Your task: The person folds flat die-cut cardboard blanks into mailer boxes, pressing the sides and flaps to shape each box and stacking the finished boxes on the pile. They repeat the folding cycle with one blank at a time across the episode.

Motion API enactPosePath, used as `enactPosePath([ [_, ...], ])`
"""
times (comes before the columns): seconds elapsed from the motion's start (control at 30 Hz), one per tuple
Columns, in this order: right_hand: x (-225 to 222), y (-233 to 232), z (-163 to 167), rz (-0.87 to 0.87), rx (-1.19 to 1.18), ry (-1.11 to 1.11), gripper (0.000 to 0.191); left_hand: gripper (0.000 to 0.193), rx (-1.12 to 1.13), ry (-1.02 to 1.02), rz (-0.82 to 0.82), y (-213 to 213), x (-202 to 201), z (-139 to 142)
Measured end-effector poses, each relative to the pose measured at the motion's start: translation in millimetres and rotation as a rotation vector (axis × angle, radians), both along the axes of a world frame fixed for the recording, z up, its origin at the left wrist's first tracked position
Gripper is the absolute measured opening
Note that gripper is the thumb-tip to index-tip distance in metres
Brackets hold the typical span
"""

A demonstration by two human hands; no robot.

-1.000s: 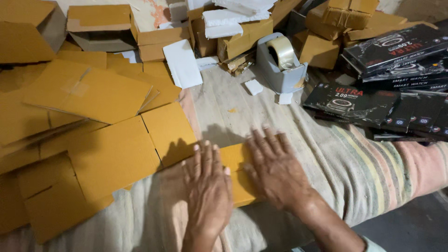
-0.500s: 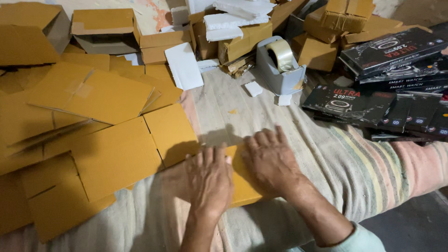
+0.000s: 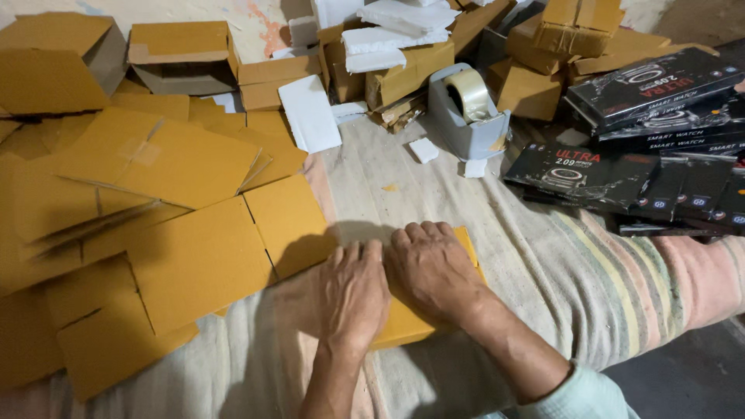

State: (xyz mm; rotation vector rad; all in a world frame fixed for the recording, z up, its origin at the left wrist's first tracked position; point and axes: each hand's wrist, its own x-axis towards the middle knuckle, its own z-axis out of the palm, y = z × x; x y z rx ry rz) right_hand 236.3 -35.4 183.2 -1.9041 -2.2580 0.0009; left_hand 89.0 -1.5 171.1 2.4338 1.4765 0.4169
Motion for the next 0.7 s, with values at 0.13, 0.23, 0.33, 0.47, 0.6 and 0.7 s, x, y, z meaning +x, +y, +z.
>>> enactPosePath([
  [0.13,-3,-1,13,-0.091,0.183,0.015,0.022,0.013,0.178,0.007,0.071,-1,-3,5],
  [0.23,-5,-1,14,0.042,0.206,0.09,0.025,0.015,0.343,-0.046,-0.162,-3,-3,5],
  [0.33,-3,-4,10,0.039,0.12,0.106,0.029,0.019,0.358,-0.123,-0.189,-3,-6,4],
  [0.47,1,-6,3,-0.128,0.07,-0.05,0.044,0.018,0.124,-0.051,-0.021,-1,-6,1],
  [0.6,-3,-7,-9,-0.014,0.126,-0.089,0.066,0.038,0.319,-0.043,-0.006,-7,1,-11],
  [0.7,0,-10,-17,-0.046,-0.002,-0.022,0.067,0.048,0.356,-0.07,0.022,-10,1,-21],
])
